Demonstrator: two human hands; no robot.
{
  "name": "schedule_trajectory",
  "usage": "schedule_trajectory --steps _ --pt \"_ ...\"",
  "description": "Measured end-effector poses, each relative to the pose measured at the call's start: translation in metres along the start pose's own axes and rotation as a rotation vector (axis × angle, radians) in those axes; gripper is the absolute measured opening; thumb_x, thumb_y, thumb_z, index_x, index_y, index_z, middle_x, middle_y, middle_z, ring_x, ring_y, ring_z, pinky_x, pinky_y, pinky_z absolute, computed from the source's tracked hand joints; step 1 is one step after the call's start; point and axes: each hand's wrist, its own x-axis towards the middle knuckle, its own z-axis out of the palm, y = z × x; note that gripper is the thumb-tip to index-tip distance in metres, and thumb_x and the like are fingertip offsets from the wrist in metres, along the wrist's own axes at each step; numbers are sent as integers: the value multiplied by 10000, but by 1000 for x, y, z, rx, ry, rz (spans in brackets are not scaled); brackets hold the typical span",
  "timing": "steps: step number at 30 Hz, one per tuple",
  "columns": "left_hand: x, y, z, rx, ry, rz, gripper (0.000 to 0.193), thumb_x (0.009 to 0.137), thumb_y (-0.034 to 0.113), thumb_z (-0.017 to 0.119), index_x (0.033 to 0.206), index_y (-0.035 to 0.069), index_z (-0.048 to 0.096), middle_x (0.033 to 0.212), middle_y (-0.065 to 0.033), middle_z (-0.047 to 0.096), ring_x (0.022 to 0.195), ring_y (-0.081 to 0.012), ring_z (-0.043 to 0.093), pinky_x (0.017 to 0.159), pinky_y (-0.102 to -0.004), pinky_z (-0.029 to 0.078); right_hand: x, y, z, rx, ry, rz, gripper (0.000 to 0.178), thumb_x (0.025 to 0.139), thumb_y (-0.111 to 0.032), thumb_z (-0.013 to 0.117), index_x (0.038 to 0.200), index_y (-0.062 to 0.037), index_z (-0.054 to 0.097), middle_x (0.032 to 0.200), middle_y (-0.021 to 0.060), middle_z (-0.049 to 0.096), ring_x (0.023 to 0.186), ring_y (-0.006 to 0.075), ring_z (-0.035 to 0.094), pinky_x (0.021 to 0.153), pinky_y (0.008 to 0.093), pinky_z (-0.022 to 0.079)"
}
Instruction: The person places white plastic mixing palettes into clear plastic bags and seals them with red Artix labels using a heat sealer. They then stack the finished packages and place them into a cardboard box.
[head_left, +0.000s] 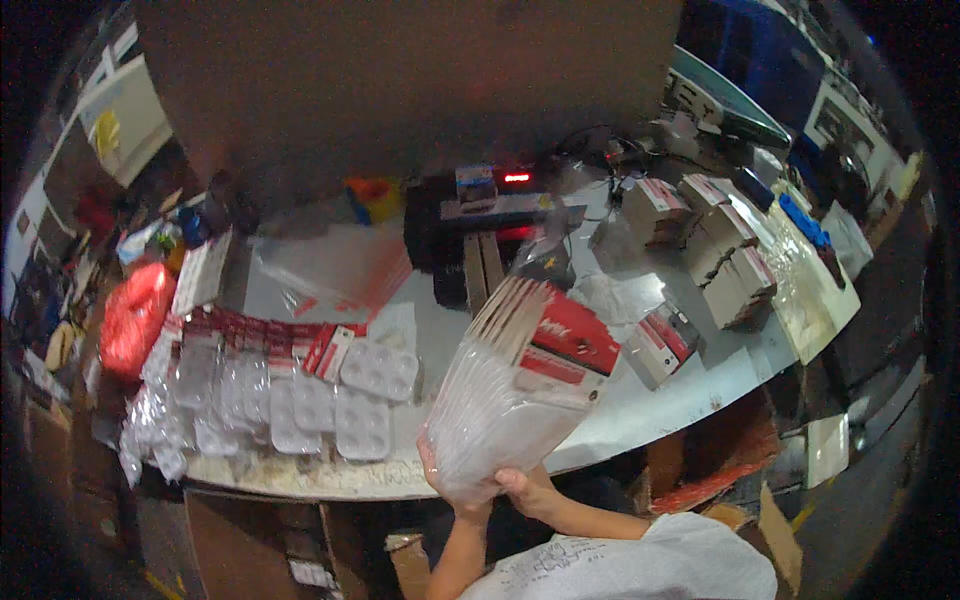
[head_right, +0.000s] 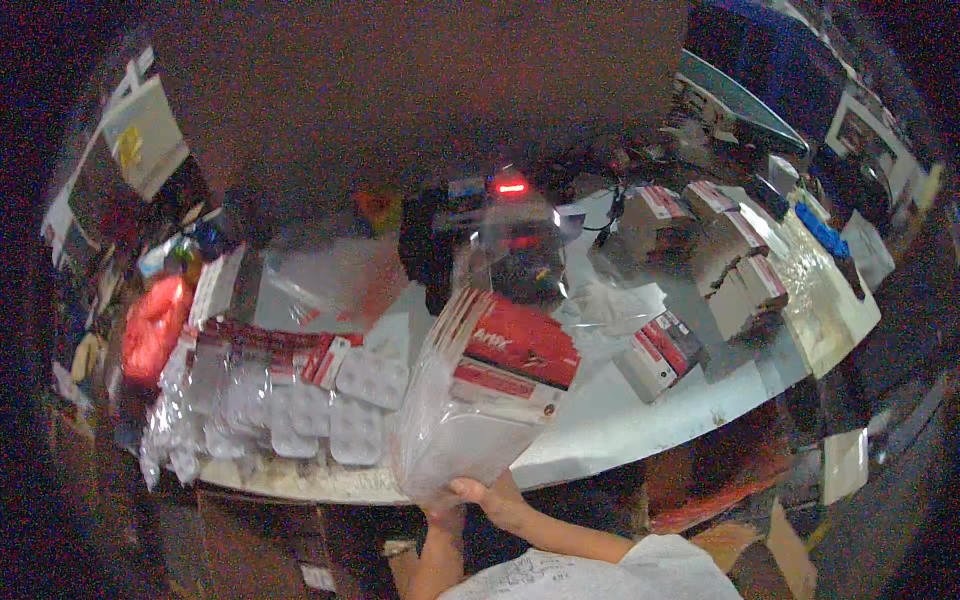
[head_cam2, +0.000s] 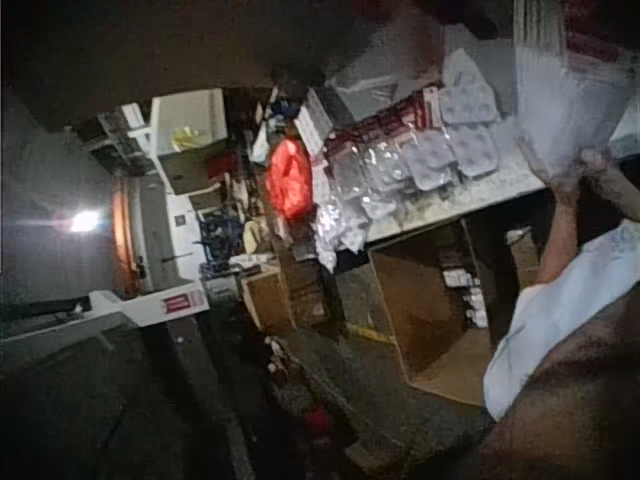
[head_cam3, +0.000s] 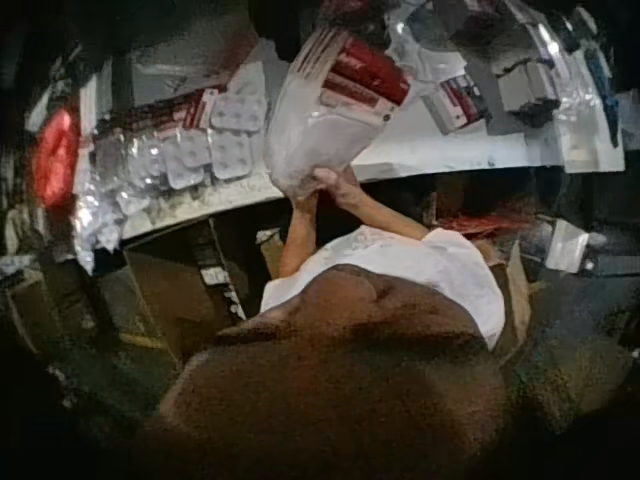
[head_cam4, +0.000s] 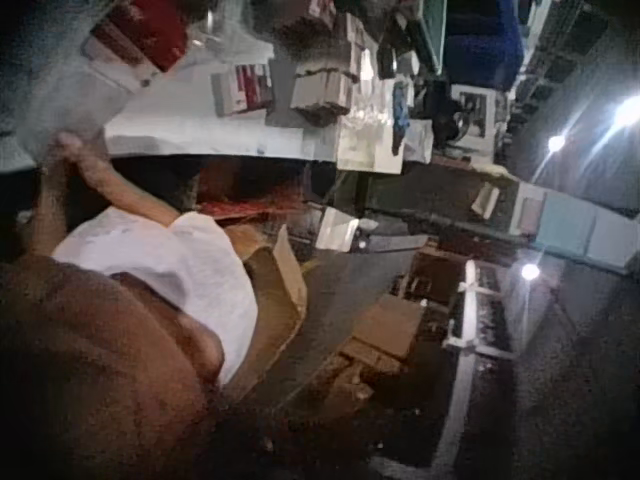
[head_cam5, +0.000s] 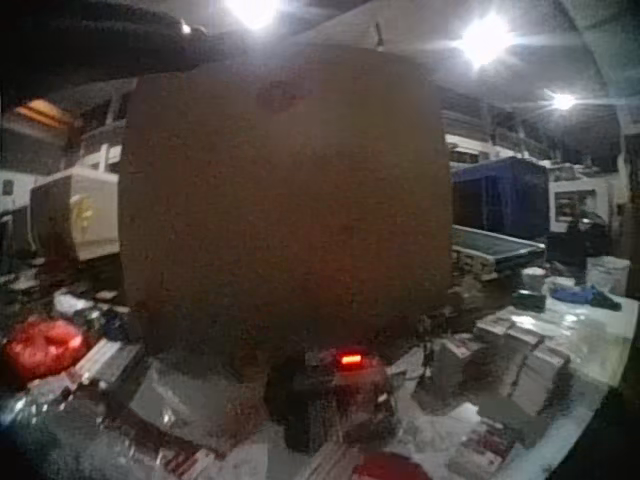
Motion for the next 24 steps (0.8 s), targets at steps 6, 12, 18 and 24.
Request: schedule_trajectory --steps 6,12,18,24 --pt "-14 -24 -12 -136 156 22 1104 601 451 796 1366 -74 198 1279 -204 413 1126 -326 473 966 -432 386 30 8 -6 27 -312 103 635 714 -341 699 1192 22 492 1193 148 503 1141 252 464 977 374 364" --pt "-15 -24 -30 29 126 -12 1142 556 398 842 1374 -53 184 1296 -184 398 1131 -311 468 980 -443 371 1 5 22 9 -98 11 597 731 -296 704 1180 33 489 1144 134 545 1086 231 513 949 353 400" --pt "-23 -22 -26 -178 169 -152 1028 585 368 819 1338 -50 259 1257 -176 440 1106 -298 485 967 -428 381 4 25 20 -110 -12 -139 645 760 -386 684 1195 28 450 1059 118 576 973 206 550 832 346 467" --pt "-58 12 -14 -193 442 -717 390 861 373 518 1063 43 468 996 -66 538 875 -183 536 769 -339 449 -29 57 -1 -446 -175 16 820 773 -460 673 1322 9 284 1219 179 464 1136 258 457 961 386 383"
